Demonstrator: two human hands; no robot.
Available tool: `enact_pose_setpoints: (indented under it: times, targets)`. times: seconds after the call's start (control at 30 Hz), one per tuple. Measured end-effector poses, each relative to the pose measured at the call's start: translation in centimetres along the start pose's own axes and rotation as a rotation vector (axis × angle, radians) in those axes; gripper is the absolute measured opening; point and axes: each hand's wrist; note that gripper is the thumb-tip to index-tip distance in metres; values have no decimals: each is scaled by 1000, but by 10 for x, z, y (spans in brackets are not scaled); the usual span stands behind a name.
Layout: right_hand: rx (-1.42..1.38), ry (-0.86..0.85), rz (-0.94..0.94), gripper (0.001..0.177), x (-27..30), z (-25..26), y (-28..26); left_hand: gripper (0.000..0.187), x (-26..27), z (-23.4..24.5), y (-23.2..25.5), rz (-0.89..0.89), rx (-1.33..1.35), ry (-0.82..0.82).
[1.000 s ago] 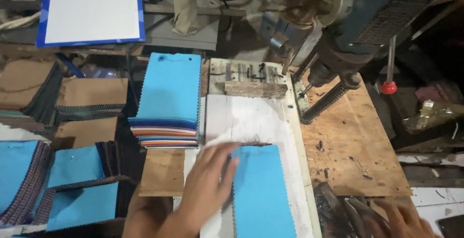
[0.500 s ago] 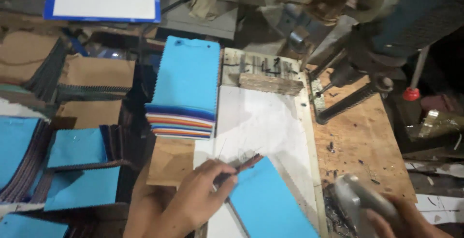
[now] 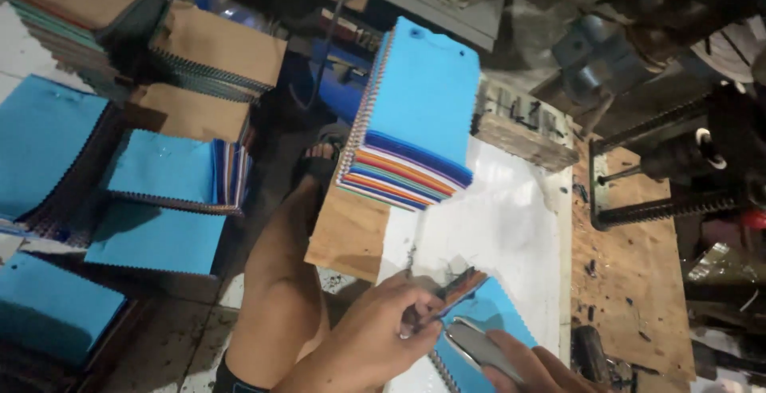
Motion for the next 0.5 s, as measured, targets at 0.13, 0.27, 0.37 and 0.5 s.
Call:
enact_pose_setpoints:
  times: [0.13, 0.27, 0.37, 0.5]
  targets:
    - [54, -229, -341, 44, -2, 10, -14, 20, -3, -7, -8, -77, -32, 85]
    - [108, -36, -205, 46, -3, 23, -17, 21, -5, -7, -6, -90, -72, 79]
    - [170, -158, -284, 45, -11, 33, -27, 16, -5, -10, -10, -95, -59, 106]
    - [231, -228, -228, 44, -14, 32, -28, 13, -5, -9, -11, -106, -38, 107]
Point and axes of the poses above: each hand's wrist, its own x-axis away from the middle knuckle, its own z-axis out of the back of the hand, y = z × x, and after that the axes turned 3 degrees about x, right-handed
